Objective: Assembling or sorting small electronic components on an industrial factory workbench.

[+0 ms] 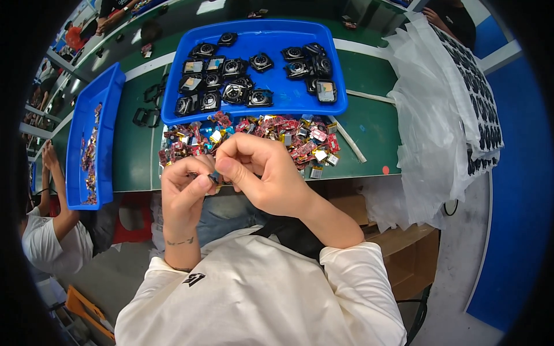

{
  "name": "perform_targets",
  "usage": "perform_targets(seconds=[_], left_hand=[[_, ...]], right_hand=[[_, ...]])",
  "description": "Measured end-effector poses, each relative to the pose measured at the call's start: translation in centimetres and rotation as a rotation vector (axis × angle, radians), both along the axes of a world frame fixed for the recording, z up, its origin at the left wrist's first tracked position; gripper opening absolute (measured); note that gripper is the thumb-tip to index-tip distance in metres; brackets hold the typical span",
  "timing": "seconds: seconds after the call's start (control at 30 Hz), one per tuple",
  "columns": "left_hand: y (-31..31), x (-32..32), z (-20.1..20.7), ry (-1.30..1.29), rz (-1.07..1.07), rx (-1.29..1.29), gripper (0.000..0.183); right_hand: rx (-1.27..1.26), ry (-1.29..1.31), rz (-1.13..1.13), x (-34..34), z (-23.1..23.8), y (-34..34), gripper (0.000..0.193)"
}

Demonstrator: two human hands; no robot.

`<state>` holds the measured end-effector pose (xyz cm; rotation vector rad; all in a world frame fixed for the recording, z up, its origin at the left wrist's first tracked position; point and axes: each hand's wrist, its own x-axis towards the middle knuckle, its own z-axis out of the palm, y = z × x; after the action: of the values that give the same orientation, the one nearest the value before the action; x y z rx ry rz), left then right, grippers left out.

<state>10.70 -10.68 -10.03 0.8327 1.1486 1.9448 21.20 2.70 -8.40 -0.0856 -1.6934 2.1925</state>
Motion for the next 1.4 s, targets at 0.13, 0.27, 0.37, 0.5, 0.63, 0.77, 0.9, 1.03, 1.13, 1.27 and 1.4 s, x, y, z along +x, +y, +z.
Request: perform_targets(seconds=[0.13,0.27,0.37,0.5,0.63,0.77,0.9,1.03,1.13,1.27,1.4], left_hand=[[0.0,-0.4,-0.5,0.033,0.012,0.076,0.008],[-0.6,-0.7,-0.2,-0.022,0.089,0.048,0.007],[-0.6,-0.9,-0.1,-0.031,0.088,0.032,0.006],[-0.6,-1.1,-0.2,0.0,0.076,0.044,0.006],[-0.8,-1.1,-0.2,0.003,0.084,0.044,0.006],[-0.9,-0.8,0.2,-0.002,0.08,0.031,0.006],[-1.0,-1.1,0.2,0.007,0.106,0.005,0.006],[-1.1,-1.2,0.5,0.029,0.097,0.015,0.004],[-0.8,-1.3,0.6,0.079,0.134,0.003,0.003],[0.2,-1.4,0.7,0.274,0.286,0.002,0.005],[1.2,-1.2,1.5,0.376,0.387,-0.046,0.006]], right_hand=[[0.319,-0.002,-0.295,-0.1,-0.8,1.3,0.008],[1.031,-0.16,-0.42,0.8,0.0,4.8,0.005],[1.212,-0.136,-0.407,1.6,-0.5,6.5,0.003],[1.067,-0.177,-0.378,0.4,0.0,7.1,0.02],[1.253,-0.076,-0.18,-2.3,-0.1,8.5,0.032],[1.418,-0.282,-0.089,-3.2,0.1,8.5,0.033],[1.374,-0.264,-0.072,-3.7,-0.2,9.4,0.031],[1.21,-0.1,-0.073,-4.1,-1.1,9.4,0.027],[1.093,-0.141,-0.179,-3.8,-0.1,8.8,0.025],[0.727,-0.128,-0.326,-3.4,0.5,7.0,0.025],[0.347,-0.109,-0.279,-2.7,0.9,3.6,0.026]])
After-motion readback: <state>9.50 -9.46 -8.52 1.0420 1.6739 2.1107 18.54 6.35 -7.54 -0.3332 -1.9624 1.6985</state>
